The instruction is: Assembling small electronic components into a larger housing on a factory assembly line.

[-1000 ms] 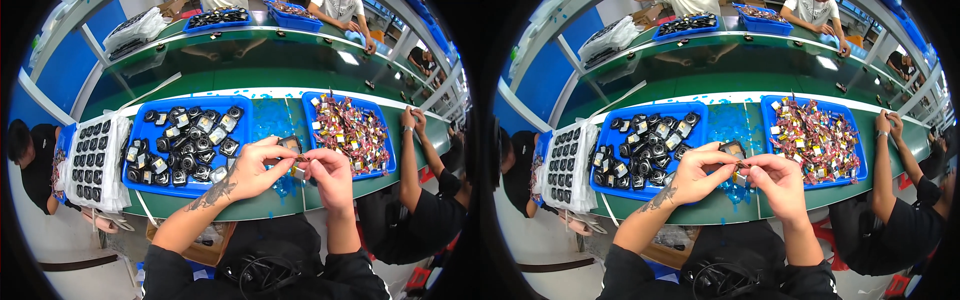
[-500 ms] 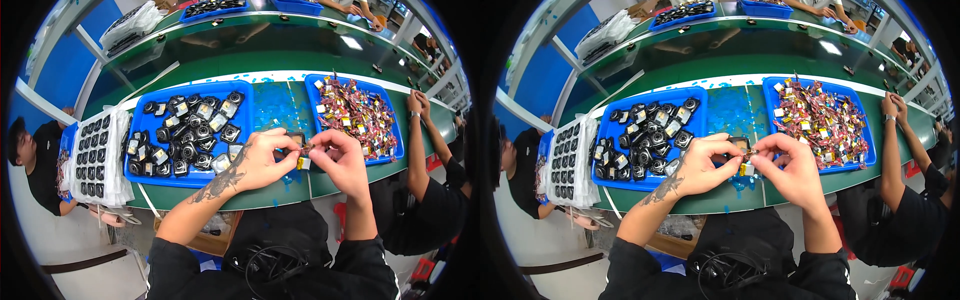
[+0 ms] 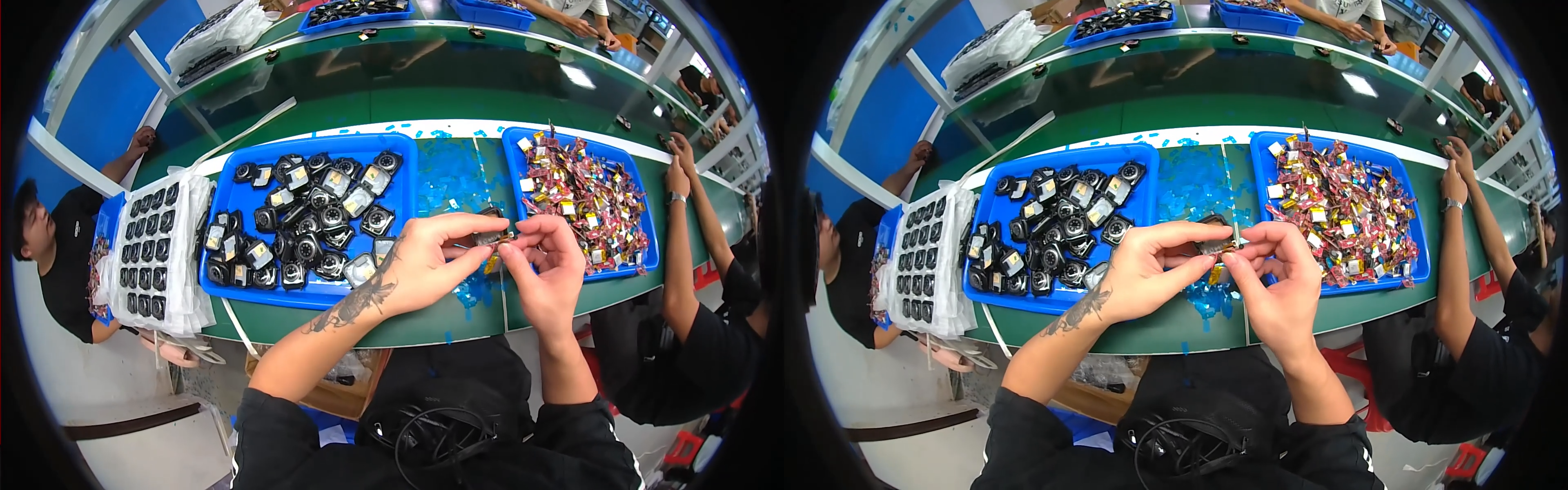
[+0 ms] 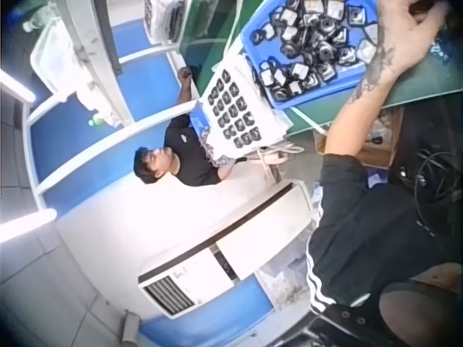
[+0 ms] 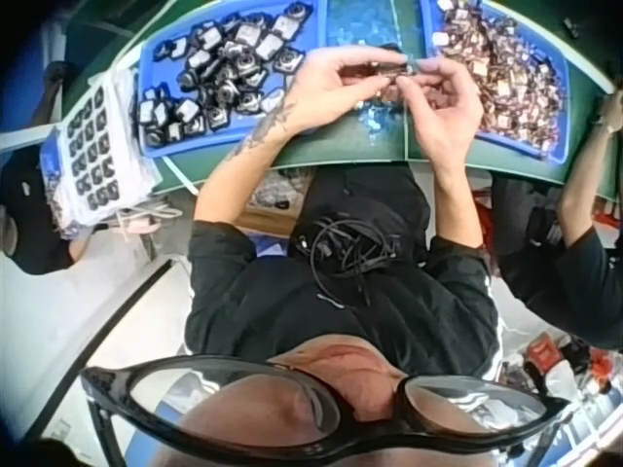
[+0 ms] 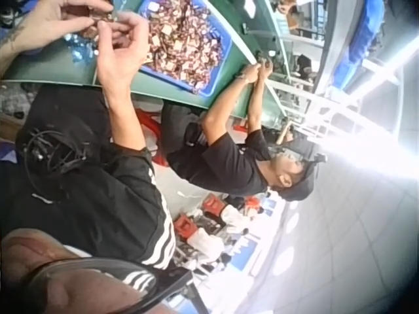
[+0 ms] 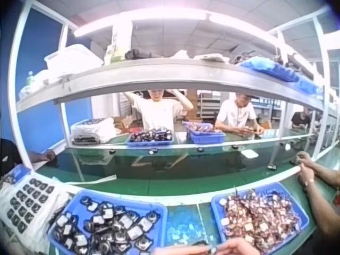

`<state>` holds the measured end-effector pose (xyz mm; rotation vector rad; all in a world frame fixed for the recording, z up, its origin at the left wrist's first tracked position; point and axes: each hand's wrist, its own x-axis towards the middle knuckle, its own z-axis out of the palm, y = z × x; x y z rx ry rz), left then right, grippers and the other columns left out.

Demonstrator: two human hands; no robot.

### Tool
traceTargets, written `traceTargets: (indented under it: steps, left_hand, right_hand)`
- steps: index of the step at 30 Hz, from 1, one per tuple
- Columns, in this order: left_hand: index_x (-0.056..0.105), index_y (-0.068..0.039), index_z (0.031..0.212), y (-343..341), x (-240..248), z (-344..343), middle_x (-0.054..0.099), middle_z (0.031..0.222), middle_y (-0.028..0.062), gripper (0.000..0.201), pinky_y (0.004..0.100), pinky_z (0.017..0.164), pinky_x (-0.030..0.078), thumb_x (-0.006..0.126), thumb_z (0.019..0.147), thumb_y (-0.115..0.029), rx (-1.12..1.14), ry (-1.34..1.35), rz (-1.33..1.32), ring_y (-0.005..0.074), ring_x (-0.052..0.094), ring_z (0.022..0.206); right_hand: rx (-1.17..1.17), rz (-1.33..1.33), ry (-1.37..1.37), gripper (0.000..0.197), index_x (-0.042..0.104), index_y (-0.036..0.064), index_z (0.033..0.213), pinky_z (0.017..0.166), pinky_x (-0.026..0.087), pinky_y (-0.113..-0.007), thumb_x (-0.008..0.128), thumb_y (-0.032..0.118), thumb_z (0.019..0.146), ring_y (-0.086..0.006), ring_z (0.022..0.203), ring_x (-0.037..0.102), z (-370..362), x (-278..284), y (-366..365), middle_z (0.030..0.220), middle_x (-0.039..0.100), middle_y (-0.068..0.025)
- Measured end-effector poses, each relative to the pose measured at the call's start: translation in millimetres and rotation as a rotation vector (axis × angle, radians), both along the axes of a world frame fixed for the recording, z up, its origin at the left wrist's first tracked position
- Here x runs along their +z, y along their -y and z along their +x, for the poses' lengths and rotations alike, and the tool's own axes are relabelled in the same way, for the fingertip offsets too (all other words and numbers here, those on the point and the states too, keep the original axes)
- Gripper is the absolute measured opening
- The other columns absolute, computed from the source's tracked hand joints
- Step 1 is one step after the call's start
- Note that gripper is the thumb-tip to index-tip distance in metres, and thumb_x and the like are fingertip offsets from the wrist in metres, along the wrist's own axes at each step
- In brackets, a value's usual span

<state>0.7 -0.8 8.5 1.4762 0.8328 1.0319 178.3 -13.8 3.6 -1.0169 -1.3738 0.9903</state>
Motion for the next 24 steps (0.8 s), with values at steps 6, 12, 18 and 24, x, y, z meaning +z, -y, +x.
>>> traceTargets:
  steps: [6,12,18,24]
  left_hand:
    - [0.062,-0.001,0.122,0.6,0.4,1.1,0.062,0.12,0.0137,0.033,0.0283,0.089,0.053,0.058,0.089,0.004,-0.009,-0.018,0.033,0.0161,0.062,0.106]
    - [0.063,-0.002,0.121,0.6,0.4,1.3,0.065,0.116,0.0121,0.032,0.0264,0.086,0.054,0.06,0.089,0.002,0.003,-0.029,0.041,0.0137,0.063,0.101]
    - [0.066,-0.003,0.118,2.0,-1.3,2.3,0.068,0.111,0.01,0.03,0.0235,0.081,0.053,0.062,0.088,0.001,0.028,-0.009,-0.004,0.0103,0.064,0.095]
    - [0.06,-0.004,0.126,2.8,-2.6,3.6,0.066,0.116,0.0095,0.039,0.0241,0.083,0.053,0.06,0.088,0.004,0.037,0.037,0.052,0.0103,0.063,0.097]
  right_hand:
    - [-0.014,0.031,-0.024,0.023,0.053,-0.0001,0.098,0.064,0.047,-0.019,0.069,-0.006,0.082,-0.0069,0.077,0.059,-0.6,-4.5,-0.9,0.088,0.059,-0.0039]
    - [-0.026,0.017,-0.069,0.021,0.051,0.0018,0.091,0.064,0.045,-0.018,0.069,-0.005,0.082,-0.005,0.074,0.056,-1.0,-6.3,1.5,0.084,0.059,-0.0036]
    - [-0.055,0.061,-0.034,0.021,0.05,0.0039,0.087,0.063,0.043,-0.018,0.069,-0.003,0.083,-0.0038,0.071,0.052,-6.3,-11.2,1.5,0.083,0.058,-0.0019]
    - [-0.065,-0.018,-0.074,0.023,0.053,0.0019,0.097,0.062,0.046,-0.019,0.07,-0.001,0.082,-0.0052,0.077,0.053,-9.7,-8.4,2.4,0.092,0.056,-0.0039]
